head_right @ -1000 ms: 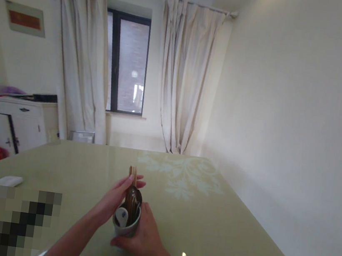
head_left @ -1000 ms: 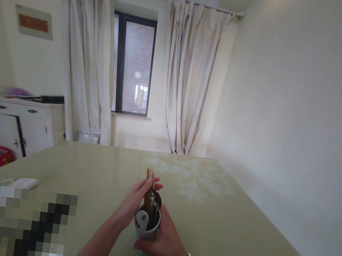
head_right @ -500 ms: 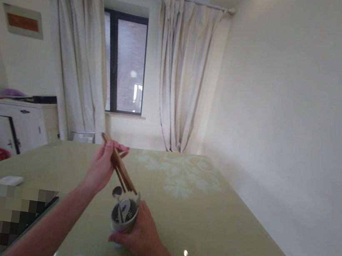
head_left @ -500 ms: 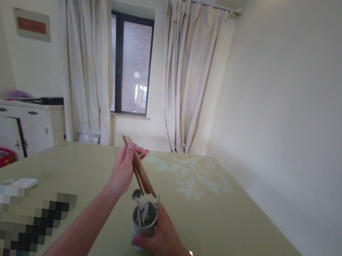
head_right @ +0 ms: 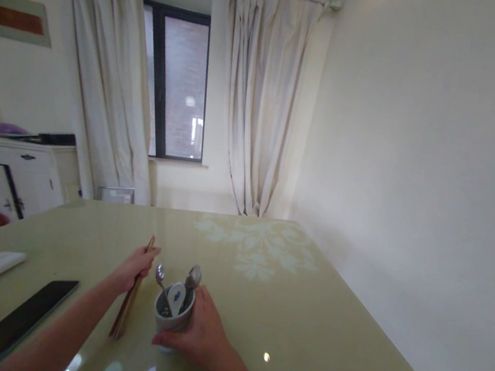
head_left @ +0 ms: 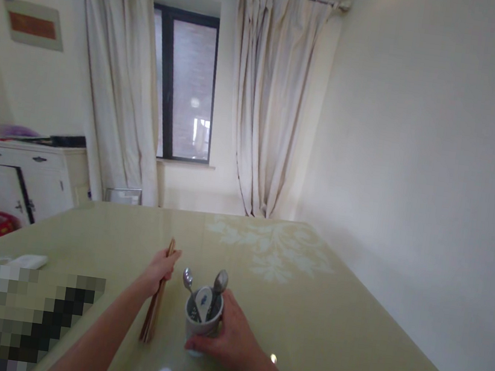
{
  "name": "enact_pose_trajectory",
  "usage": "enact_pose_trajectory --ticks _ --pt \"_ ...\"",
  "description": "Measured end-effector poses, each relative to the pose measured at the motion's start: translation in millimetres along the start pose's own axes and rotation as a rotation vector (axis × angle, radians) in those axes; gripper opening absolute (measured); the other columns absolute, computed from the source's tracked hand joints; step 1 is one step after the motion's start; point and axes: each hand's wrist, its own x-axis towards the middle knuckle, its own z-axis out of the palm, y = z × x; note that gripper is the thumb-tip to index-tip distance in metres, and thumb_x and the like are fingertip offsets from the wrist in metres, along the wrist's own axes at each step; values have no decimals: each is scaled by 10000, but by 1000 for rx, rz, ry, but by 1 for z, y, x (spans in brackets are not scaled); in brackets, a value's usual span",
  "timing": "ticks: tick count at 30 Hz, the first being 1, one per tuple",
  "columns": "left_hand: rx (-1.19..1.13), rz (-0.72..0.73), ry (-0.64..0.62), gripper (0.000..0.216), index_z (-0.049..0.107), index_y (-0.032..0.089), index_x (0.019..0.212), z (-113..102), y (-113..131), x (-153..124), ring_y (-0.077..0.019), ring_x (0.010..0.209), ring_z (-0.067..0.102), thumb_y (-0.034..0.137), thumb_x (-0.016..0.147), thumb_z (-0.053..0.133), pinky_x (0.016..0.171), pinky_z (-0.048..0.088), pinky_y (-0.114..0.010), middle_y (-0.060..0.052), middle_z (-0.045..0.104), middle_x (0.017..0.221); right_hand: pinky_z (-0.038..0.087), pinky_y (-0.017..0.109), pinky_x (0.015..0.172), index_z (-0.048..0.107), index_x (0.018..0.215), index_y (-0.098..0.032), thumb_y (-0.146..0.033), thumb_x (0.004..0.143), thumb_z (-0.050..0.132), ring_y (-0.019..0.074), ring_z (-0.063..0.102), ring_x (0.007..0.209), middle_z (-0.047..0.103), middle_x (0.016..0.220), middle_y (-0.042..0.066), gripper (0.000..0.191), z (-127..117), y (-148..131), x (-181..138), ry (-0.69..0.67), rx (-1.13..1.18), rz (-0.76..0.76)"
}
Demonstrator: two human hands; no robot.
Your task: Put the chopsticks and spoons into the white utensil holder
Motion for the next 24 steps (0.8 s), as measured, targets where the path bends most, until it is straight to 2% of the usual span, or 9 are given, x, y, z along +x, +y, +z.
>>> enact_pose_trajectory --ticks 3,5,7,10,12,14,18,21,24 --pt "203 -12 14 352 469 269 676 15 -17 5 -249 609 633 537 815 649 591 492 -340 26 485 506 492 524 1060 759 1248 -258 -468 567 1051 360 643 1143 717 1230 100 770 -2 -1 0 -21 -11 4" --pt "324 2 58 239 520 253 692 19 -21 8 -370 929 724 429 801 640 795 547 -458 -59 630 651 493 524 1061 766 1229 -252 -456 563 1054 363 644 1153 717 1230 99 754 -2 -2 0 -36 -27 26" --pt "416 26 103 152 587 233 753 21 -23 7 -462 1237 642 373 802 619 987 492 -596 -146 734 913 494 526 1061 760 1228 -250 -441 558 1057 364 647 1154 717 1233 98 757 -2 -3 -1 -34 -27 38" --pt "491 74 148 204 679 195 941 23 -21 0 -498 1430 491 346 841 585 1120 365 -703 -227 703 1274 495 526 1065 735 1249 -253 -439 555 1059 364 653 1155 715 1247 98 789 -2 -4 -1 -12 -18 31" --pt "468 138 166 304 701 176 1082 24 -16 -8 -484 1456 465 354 868 577 1146 346 -699 -248 653 1388 501 526 1057 718 1264 -246 -441 538 1065 373 660 1152 717 1248 105 827 -1 -4 -1 4 -33 43" --pt "376 236 141 362 714 185 1136 23 -9 -19 -427 1382 547 419 921 542 1133 413 -619 -220 686 1353 496 536 1072 693 1310 -238 -445 519 1072 392 661 1172 715 1267 121 901 0 -3 -1 20 -61 65" --pt "-62 349 -146 653 772 209 1108 18 -1 -56 -288 980 716 712 1004 368 885 572 -418 -123 789 1028 493 544 1093 588 1451 -226 -401 545 1055 416 650 1228 693 1328 149 1034 2 1 0 98 -130 103" --pt "-160 362 -313 642 772 224 1202 18 1 -83 -273 992 744 765 929 561 876 593 -398 -103 814 1068 531 517 1058 557 1451 -208 -318 649 980 387 663 1208 683 1302 135 914 4 1 0 132 -191 82" --pt "-61 421 -339 546 776 230 1162 24 3 -93 -277 1015 758 692 885 685 888 611 -402 -107 821 1119 551 491 1067 519 1471 -210 -222 704 906 348 661 1213 656 1301 124 860 5 -1 0 140 -251 21"
